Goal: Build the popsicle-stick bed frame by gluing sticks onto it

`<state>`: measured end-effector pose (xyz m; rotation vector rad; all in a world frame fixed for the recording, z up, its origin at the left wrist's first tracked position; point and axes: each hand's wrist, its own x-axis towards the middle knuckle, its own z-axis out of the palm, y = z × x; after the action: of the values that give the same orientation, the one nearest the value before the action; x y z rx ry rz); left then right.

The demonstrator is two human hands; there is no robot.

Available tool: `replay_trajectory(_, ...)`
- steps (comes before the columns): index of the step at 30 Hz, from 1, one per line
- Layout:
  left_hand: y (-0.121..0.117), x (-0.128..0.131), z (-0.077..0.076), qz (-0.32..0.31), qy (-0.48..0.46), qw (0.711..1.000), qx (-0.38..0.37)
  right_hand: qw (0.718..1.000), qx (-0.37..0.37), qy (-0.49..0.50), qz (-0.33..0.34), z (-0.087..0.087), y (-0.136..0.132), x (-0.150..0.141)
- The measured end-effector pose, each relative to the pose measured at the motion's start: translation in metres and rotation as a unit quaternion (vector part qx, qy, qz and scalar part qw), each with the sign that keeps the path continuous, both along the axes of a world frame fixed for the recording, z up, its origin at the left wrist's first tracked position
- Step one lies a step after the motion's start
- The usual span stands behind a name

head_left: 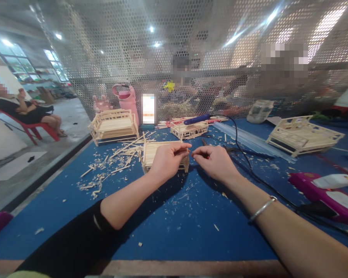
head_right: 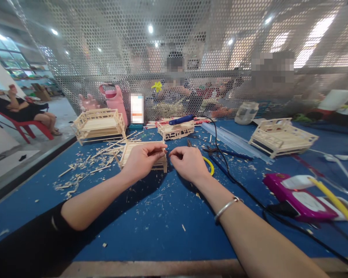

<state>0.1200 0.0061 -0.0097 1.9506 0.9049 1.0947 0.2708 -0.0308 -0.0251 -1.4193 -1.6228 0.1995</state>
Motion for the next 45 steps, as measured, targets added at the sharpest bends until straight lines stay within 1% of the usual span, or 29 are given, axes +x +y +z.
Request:
replay_trajectory(7,-0.002,0.002,0.0,0.012,0.004,1.0,0.008,1.0,0.018,0.015,0.002,-0.001,0.002,0.0)
replay_trajectory(12,-0.002,0.001,0.0,0.005,0.015,1.0,0.014,0.998,0.058,0.034,0.018,0.002,-0.001,-0.002)
replay_trajectory(16,-0.002,0.001,-0.001,0.003,0.01,1.0,-0.003,0.995,0.084,0.049,0.033,0.005,-0.003,-0.006)
replay_trajectory(22,0.0,0.002,-0.004,0.001,0.0,1.0,-0.007,0.994,0.063,0.083,0.034,0.003,0.002,-0.009)
replay_trajectory(26,-0.002,-0.002,-0.002,0.003,0.025,1.0,0.001,0.994,0.055,0.087,0.041,0.002,0.003,-0.009)
replay_trajectory(29,-0.006,-0.011,-0.003,0.011,0.072,0.997,0.038,0.994,0.053,0.085,0.041,0.003,0.002,-0.008)
replay_trajectory(32,-0.012,-0.019,-0.007,-0.001,0.11,0.989,0.095,0.995,0.046,0.082,0.041,0.004,0.001,-0.007)
replay_trajectory(36,-0.017,-0.021,-0.014,-0.011,0.143,0.979,0.143,0.994,0.037,0.09,0.04,0.0,0.0,-0.008)
replay_trajectory(40,-0.019,-0.022,-0.016,0.023,0.168,0.968,0.183,0.992,0.029,0.123,0.022,-0.003,-0.001,-0.007)
replay_trajectory(43,-0.021,-0.027,-0.015,0.054,0.209,0.956,0.198,0.989,0.012,0.144,0.014,0.003,0.003,-0.002)
replay_trajectory(45,-0.022,-0.03,-0.014,0.054,0.245,0.943,0.216,0.989,-0.005,0.145,0.02,0.012,0.007,0.002)
